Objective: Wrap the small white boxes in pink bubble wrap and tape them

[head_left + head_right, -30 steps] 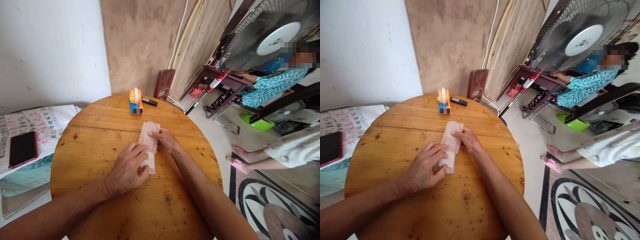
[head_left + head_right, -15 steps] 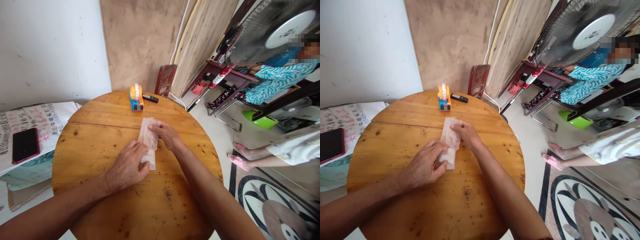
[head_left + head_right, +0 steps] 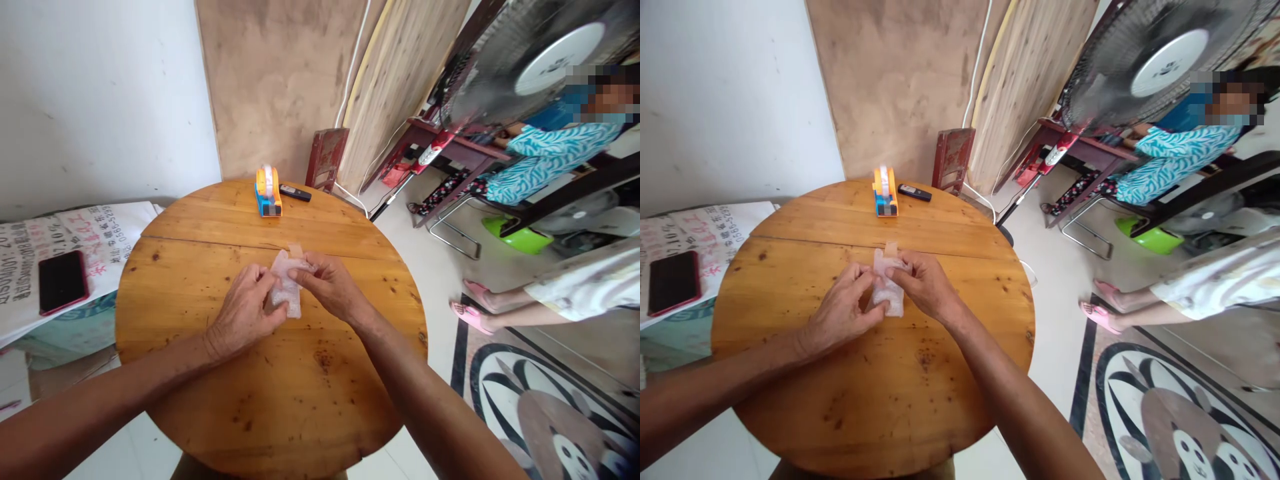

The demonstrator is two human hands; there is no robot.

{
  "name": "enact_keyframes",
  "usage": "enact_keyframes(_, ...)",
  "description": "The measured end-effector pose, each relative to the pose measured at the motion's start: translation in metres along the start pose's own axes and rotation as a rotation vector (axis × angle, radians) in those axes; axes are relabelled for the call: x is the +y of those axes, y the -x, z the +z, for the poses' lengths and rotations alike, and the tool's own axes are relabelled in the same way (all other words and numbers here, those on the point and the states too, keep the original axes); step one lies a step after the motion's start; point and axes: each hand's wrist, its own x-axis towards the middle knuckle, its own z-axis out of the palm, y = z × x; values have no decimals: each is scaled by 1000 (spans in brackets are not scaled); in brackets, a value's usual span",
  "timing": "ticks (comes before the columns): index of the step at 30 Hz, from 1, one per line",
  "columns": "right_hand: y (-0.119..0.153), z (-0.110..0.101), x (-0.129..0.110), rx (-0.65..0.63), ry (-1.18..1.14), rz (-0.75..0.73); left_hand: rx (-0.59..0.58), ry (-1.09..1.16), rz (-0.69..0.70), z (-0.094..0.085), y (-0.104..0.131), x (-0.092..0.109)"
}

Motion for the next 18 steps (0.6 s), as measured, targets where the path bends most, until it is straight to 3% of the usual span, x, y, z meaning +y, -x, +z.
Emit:
enact_keyframes(4,19,6,6,67,122,-29,69,7,-97,4,2,-2)
enact_keyframes(7,36,17,17,134,277,-123,113,60,-81,6,3,-6)
enact_keyframes(12,54,35,43,254,396,-367,-38,92,85,1,1,-10)
enact_keyframes(18,54,34,57,210,495,-506,-100,93,161,-4,-1,-19)
